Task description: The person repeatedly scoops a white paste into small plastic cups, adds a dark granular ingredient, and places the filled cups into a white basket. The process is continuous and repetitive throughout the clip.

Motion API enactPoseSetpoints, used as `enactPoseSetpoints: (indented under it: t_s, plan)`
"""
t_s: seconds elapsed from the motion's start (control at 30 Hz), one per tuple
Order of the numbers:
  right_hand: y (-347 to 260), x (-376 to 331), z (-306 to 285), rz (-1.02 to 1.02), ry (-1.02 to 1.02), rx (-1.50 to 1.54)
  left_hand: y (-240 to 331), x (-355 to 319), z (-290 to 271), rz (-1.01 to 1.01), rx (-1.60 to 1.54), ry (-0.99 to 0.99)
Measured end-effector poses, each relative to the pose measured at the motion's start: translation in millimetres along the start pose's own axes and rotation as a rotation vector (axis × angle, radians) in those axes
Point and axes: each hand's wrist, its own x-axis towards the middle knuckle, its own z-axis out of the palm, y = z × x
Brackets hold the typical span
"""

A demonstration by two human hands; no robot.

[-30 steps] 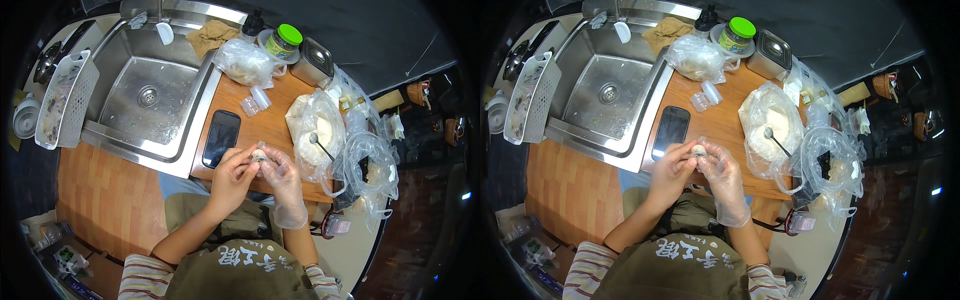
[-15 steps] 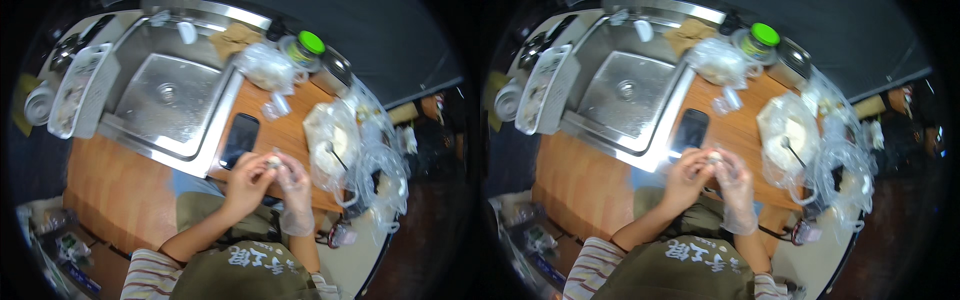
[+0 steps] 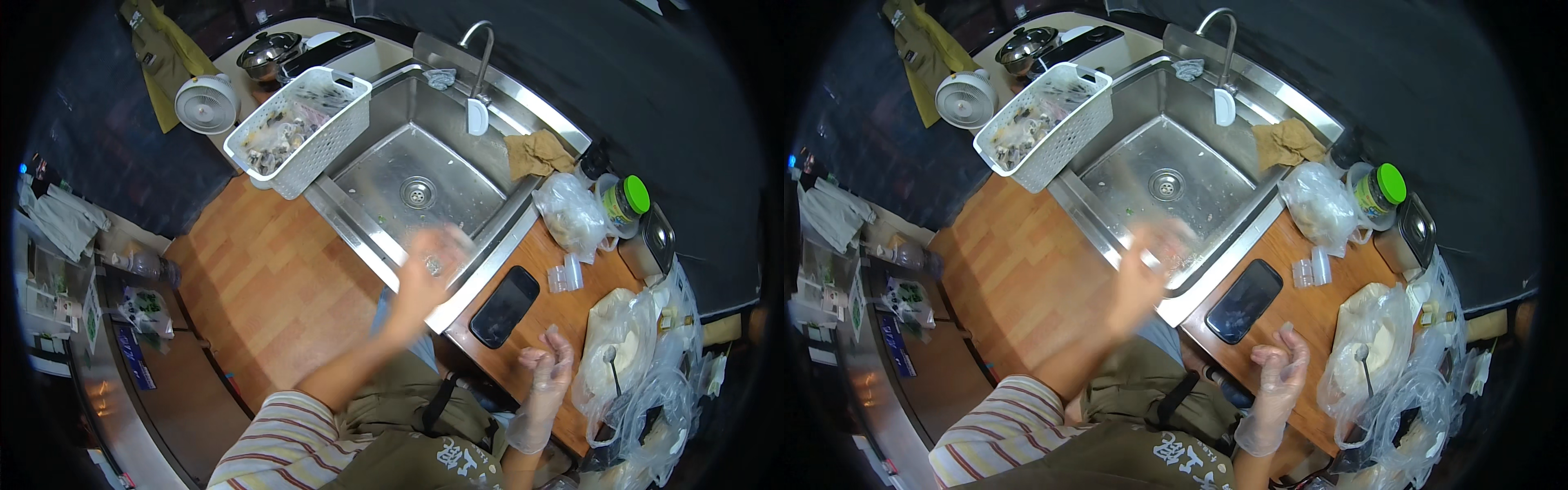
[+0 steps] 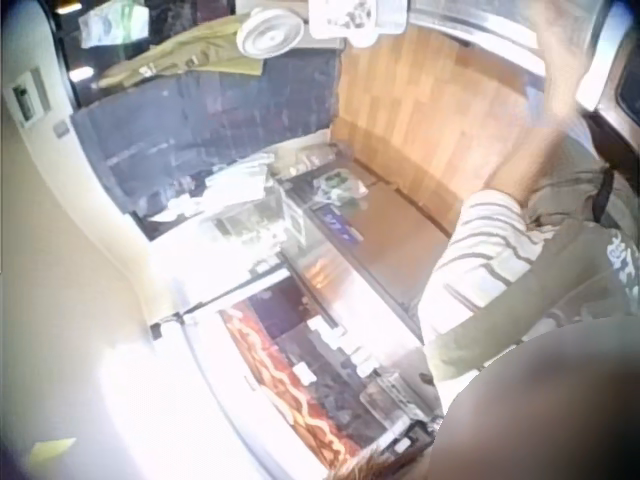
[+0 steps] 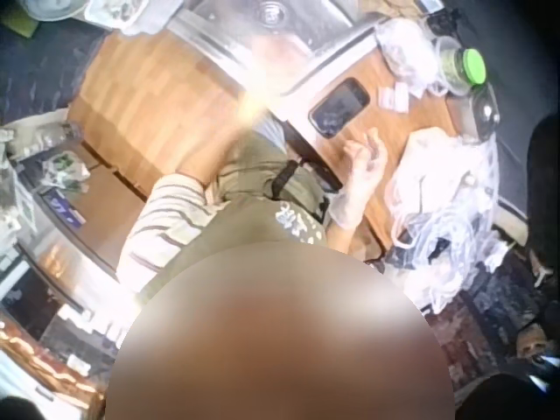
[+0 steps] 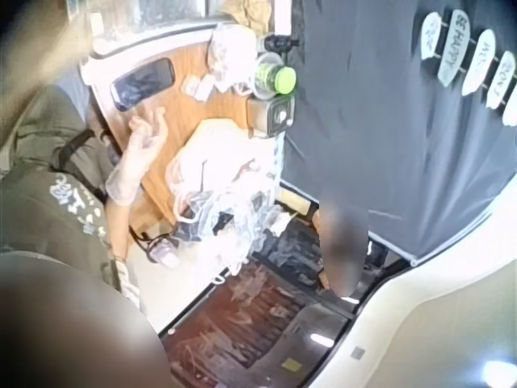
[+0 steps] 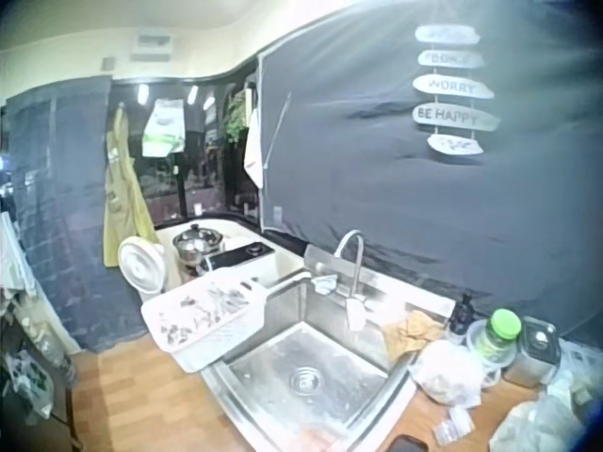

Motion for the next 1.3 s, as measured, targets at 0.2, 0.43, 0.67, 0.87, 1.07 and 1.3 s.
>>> enactPoseSetpoints:
  t_s: [0.2, 0.43, 0.67, 0.87, 1.07, 1.3]
  plan:
    - [3, 4, -30, 0.036, 0.160, 0.046, -18, 188, -184, 0.323, 0.870, 0.500]
    - [13, 1, -48, 0.203, 0.202, 0.043, -9, 134, -39, 0.487, 0.553, 0.032]
    - [9, 9, -60, 0.297, 0.153, 0.164, 9, 34, 171, 0.543, 0.302, -0.788]
    - [38, 83, -51, 0.203, 0.180, -0.077, -2, 20, 215, 0.483, 0.319, -0.949]
    - [79, 135, -43, 0.214, 0.303, -0.428, 0, 7, 216, 0.431, 0.338, -1.008]
    - [80, 132, -51, 0.318, 0.265, -0.067, 5, 11, 217, 0.415, 0.342, -1.094]
